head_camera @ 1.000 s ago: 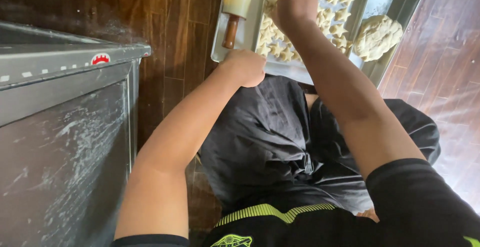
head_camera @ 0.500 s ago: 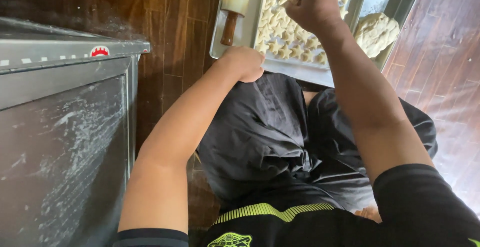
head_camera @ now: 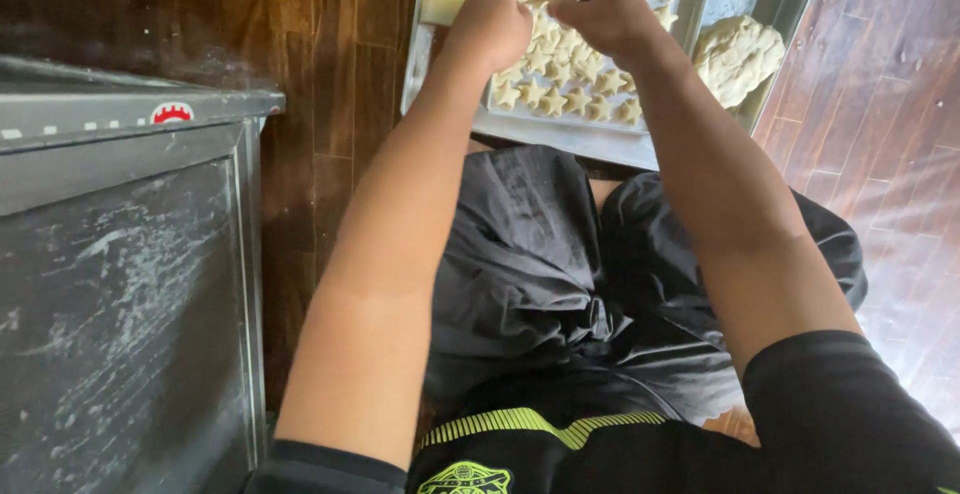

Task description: Picking up star-shaped dough cutouts from a baking sheet and gathering them into a pile.

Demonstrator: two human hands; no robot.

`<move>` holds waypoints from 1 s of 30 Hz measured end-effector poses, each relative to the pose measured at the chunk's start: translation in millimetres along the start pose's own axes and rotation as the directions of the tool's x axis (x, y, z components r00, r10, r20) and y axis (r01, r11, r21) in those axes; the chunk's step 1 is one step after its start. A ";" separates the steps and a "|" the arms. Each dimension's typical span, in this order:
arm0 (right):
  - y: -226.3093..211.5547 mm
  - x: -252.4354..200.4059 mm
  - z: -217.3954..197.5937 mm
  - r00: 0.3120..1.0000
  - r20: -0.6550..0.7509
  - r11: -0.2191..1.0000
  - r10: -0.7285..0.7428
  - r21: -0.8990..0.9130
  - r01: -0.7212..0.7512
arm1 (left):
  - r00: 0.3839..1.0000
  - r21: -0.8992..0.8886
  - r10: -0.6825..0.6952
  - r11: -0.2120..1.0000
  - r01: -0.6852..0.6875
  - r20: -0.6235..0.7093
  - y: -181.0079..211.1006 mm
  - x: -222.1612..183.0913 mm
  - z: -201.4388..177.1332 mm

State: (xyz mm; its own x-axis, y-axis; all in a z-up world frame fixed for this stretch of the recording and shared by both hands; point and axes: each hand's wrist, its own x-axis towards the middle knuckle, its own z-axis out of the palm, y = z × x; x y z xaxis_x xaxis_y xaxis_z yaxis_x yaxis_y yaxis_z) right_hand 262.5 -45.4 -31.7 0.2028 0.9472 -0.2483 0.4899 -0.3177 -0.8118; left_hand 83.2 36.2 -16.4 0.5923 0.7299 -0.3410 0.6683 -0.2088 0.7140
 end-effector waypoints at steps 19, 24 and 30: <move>-2.0 -50.2 33.0 0.962 -0.228 0.973 -0.147 -0.206 0.100 | 0.971 -0.488 -0.201 0.839 0.240 0.133 -16.0 -7.2 10.7; 58.0 -86.1 -18.5 0.886 0.187 0.309 0.424 0.890 -0.336 | 0.998 -0.084 0.037 0.996 -0.041 -0.054 -51.4 0.0 28.3; 116.0 -127.3 -129.0 0.903 -0.429 0.990 -0.035 -0.140 -0.029 | 0.968 0.130 0.214 0.972 -0.197 -0.129 -60.0 7.8 41.5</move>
State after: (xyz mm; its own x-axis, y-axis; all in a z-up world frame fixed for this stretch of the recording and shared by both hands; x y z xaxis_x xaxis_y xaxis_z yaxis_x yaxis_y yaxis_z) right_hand 402.9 -208.4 -26.1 0.5299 0.8475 0.0309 0.5980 -0.3477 -0.7221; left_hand 66.4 27.4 -87.4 0.6583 0.7463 -0.0983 0.5909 -0.4314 0.6818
